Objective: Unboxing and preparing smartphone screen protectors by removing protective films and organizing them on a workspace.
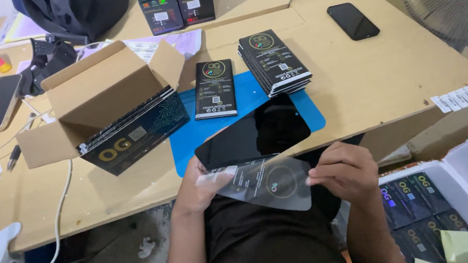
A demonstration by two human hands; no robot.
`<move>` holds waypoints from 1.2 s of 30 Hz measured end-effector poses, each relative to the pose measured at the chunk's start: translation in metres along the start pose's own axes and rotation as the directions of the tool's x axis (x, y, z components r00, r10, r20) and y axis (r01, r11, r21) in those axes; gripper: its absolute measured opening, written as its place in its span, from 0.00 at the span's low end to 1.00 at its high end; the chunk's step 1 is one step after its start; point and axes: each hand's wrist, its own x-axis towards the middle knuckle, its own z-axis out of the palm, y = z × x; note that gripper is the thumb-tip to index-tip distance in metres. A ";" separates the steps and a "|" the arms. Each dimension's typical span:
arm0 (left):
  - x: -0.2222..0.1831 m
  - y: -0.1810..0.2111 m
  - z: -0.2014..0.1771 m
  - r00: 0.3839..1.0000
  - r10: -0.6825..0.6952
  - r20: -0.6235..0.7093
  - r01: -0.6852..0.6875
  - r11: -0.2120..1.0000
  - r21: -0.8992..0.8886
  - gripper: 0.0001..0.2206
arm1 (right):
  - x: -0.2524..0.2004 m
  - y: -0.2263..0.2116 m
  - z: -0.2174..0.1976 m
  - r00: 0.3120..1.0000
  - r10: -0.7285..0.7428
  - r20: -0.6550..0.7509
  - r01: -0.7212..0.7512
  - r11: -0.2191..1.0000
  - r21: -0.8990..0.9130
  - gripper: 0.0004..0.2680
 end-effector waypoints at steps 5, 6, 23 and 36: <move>-0.017 -0.074 -0.075 0.999 0.039 0.005 -0.039 0.998 0.050 0.20 | 0.015 -0.013 0.000 0.977 0.111 0.180 -0.140 0.977 0.160 0.04; -0.009 -0.041 -0.044 1.000 0.031 0.003 -0.031 0.998 0.048 0.20 | 0.006 -0.009 -0.003 0.976 0.119 0.182 -0.148 0.976 0.159 0.04; 0.013 0.029 0.029 0.948 -0.233 0.219 0.243 0.970 -0.018 0.16 | -0.015 0.012 0.018 0.731 0.681 0.025 -0.598 0.624 0.502 0.09; 0.019 0.030 0.018 0.889 -0.338 0.308 0.382 0.920 -0.092 0.19 | -0.012 -0.004 0.020 0.509 0.854 -0.108 -0.715 0.489 0.500 0.09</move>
